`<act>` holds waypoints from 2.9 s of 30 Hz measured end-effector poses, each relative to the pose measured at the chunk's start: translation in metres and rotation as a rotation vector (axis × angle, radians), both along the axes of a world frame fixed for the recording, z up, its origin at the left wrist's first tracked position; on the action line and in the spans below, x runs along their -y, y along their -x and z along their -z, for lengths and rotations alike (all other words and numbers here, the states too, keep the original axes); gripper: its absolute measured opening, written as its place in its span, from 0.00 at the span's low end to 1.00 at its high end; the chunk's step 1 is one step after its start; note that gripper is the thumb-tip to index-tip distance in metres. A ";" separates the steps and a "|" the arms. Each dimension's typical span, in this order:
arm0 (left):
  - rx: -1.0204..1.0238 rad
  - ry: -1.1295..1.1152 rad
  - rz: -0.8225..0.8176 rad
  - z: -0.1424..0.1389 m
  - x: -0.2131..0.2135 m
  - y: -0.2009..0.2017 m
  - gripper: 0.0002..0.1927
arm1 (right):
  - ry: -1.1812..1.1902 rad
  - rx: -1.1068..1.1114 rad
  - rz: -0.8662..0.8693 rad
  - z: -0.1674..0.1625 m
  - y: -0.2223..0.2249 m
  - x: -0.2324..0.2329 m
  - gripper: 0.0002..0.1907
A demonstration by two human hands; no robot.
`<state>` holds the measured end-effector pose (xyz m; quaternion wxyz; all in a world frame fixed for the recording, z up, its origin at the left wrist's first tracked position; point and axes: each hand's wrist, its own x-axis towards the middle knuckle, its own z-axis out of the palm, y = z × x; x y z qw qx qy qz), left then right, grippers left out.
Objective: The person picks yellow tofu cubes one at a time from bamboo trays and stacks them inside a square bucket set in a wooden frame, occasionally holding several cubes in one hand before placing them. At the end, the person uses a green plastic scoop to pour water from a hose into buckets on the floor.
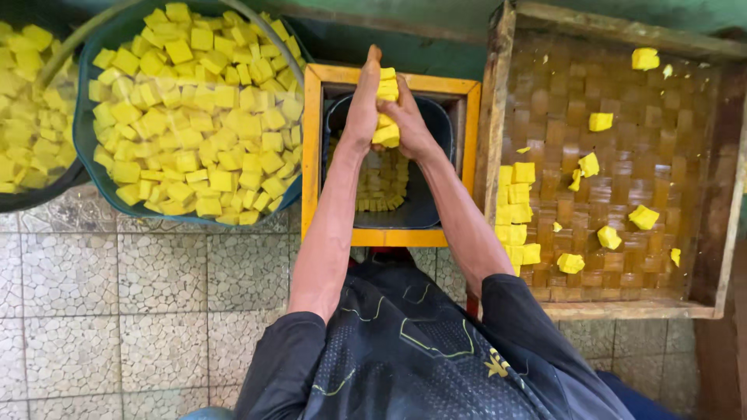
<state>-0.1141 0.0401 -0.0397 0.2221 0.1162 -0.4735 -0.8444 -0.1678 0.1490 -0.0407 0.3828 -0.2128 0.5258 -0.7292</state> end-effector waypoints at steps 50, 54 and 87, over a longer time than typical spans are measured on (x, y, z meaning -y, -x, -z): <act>0.013 1.698 0.216 -0.064 -0.235 0.009 0.12 | -0.895 -1.153 0.137 -0.104 0.006 -0.321 0.15; 0.112 1.754 0.232 -0.050 -0.253 0.001 0.09 | -0.693 -1.185 0.089 -0.096 0.001 -0.334 0.17; 0.274 0.544 -0.339 -0.032 -0.038 -0.068 0.27 | -0.665 -0.497 -0.130 -0.061 -0.033 -0.055 0.30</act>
